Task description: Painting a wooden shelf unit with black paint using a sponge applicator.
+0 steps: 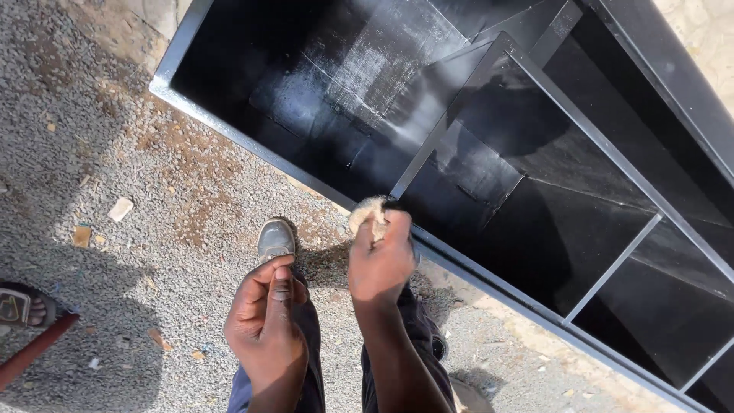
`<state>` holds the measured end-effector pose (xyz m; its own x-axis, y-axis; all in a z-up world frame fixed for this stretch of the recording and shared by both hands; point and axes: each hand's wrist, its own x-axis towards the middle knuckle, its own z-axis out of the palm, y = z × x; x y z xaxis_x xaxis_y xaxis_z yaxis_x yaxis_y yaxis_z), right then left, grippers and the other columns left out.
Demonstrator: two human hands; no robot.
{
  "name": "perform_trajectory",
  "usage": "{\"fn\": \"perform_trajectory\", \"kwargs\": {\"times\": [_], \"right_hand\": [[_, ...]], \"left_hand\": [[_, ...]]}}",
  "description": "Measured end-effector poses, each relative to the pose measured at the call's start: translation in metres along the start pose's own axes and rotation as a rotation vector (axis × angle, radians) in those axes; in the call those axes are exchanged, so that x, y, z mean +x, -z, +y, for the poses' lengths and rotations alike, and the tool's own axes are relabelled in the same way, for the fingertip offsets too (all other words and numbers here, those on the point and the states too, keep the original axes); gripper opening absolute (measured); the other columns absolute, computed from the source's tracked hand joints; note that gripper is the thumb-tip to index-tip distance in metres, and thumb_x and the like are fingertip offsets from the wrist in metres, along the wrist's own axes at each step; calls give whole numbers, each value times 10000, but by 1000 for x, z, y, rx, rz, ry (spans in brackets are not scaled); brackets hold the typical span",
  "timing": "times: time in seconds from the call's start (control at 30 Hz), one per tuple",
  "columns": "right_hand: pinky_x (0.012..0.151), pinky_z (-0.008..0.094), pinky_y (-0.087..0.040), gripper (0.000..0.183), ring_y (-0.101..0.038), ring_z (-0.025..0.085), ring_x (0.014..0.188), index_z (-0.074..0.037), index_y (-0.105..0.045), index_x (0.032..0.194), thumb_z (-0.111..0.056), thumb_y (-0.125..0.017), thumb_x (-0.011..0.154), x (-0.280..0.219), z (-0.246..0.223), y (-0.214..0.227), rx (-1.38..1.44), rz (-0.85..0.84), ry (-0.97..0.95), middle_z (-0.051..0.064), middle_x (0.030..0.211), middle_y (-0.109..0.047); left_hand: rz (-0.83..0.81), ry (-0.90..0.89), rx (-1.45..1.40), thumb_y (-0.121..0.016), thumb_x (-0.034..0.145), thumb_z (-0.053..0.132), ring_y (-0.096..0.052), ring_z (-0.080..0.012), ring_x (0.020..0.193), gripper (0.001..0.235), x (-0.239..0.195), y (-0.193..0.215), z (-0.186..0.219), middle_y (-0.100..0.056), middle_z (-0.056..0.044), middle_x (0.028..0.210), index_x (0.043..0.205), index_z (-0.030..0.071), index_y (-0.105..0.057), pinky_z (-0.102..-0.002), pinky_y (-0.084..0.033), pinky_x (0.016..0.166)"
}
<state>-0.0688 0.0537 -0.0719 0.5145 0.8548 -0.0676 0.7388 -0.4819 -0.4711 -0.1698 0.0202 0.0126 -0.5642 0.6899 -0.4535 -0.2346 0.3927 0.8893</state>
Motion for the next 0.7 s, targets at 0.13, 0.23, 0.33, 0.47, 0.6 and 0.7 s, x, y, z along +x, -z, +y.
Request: {"fn": "perform_trajectory", "kwargs": {"times": [0.13,0.23,0.33,0.47,0.6,0.7], "right_hand": [[565,496,-525,222,-692,357,723,-141,-532,1113,-225,-659,951,3,-102,-42,26,-228,-79,123,863,-719],[793,460,-510,392,-639,347,967,-142,-590,1224,-104,-656,839,11,-124,-49,222,-254,29,120,1071,-689],[729,433,-505,263,-637,293,906,-187,-645,1094,-215,-717,843,10,-74,-31,46,-230,43,76,975,-680],[534,407,-486,166,-644,264,716,-136,-703,999,-219,-732,859,-13,64,30,-118,-22,-11,80,900,-714],[584,447,-493,140,-709,282,804,-141,-719,1122,-201,-671,1006,-22,184,129,-267,87,-511,82,1018,-775],[545,503,-480,358,-625,308,748,-44,-549,1117,-261,-800,981,-24,276,167,-305,186,-681,132,961,-672]], "left_hand": [[-91,-3,245,-578,1048,76,-548,-109,646,187,35,34,42,-591,-72,684,1136,5,-728,-216,-438,677],[-126,-58,305,-574,1071,92,-567,-130,670,183,54,42,54,-587,-74,711,1128,-13,-713,-236,-472,685],[-178,-69,261,-577,1060,73,-548,-116,668,163,63,38,51,-569,-54,716,1126,-11,-700,-241,-461,704],[-303,41,219,-598,1038,116,-551,-131,674,181,58,20,27,-570,-44,706,1122,12,-720,-257,-461,696],[-490,83,110,-620,1010,103,-577,-134,692,175,39,-6,10,-618,-43,745,1101,3,-731,-272,-486,642],[-527,116,194,-624,998,126,-594,-141,700,205,32,-14,10,-661,-49,744,1107,4,-748,-278,-521,638]]}}
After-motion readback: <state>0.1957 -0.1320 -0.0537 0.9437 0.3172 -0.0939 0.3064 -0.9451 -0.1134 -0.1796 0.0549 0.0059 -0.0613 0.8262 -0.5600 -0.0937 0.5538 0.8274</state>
